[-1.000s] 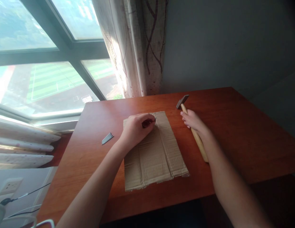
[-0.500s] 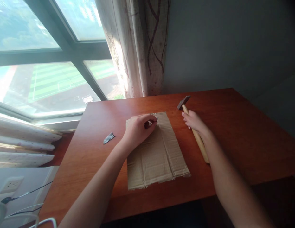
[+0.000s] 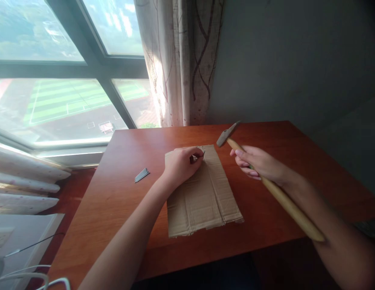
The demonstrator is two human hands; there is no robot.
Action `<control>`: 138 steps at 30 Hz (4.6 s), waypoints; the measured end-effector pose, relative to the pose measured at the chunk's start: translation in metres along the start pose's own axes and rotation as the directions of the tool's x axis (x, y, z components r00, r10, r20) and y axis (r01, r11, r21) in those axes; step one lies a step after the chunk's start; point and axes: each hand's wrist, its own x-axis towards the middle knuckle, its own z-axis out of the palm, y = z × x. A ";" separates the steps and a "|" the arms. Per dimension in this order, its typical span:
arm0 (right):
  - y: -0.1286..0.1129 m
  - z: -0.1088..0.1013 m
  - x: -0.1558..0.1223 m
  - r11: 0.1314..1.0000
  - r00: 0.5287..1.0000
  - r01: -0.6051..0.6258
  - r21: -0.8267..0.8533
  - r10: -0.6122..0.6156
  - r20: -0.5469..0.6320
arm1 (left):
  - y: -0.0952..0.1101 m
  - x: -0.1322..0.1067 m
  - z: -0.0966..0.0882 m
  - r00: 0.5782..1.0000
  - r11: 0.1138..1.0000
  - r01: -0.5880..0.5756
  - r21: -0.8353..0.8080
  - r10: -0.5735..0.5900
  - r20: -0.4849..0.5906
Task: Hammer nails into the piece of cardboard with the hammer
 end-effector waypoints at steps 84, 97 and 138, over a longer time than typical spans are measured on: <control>-0.041 0.043 -0.028 0.999 0.996 0.012 -0.047 -0.008 0.087 | 0.001 -0.002 -0.002 0.999 0.997 -0.043 0.069 0.041 0.032; -0.033 0.039 -0.029 0.999 0.998 -0.017 -0.038 0.019 0.058 | 0.002 -0.014 -0.021 0.989 0.956 -0.129 0.262 0.105 0.105; -0.025 0.044 -0.020 0.997 0.991 -0.037 -0.061 0.045 0.129 | 0.000 -0.044 -0.005 0.999 0.981 -0.043 0.191 0.047 -0.013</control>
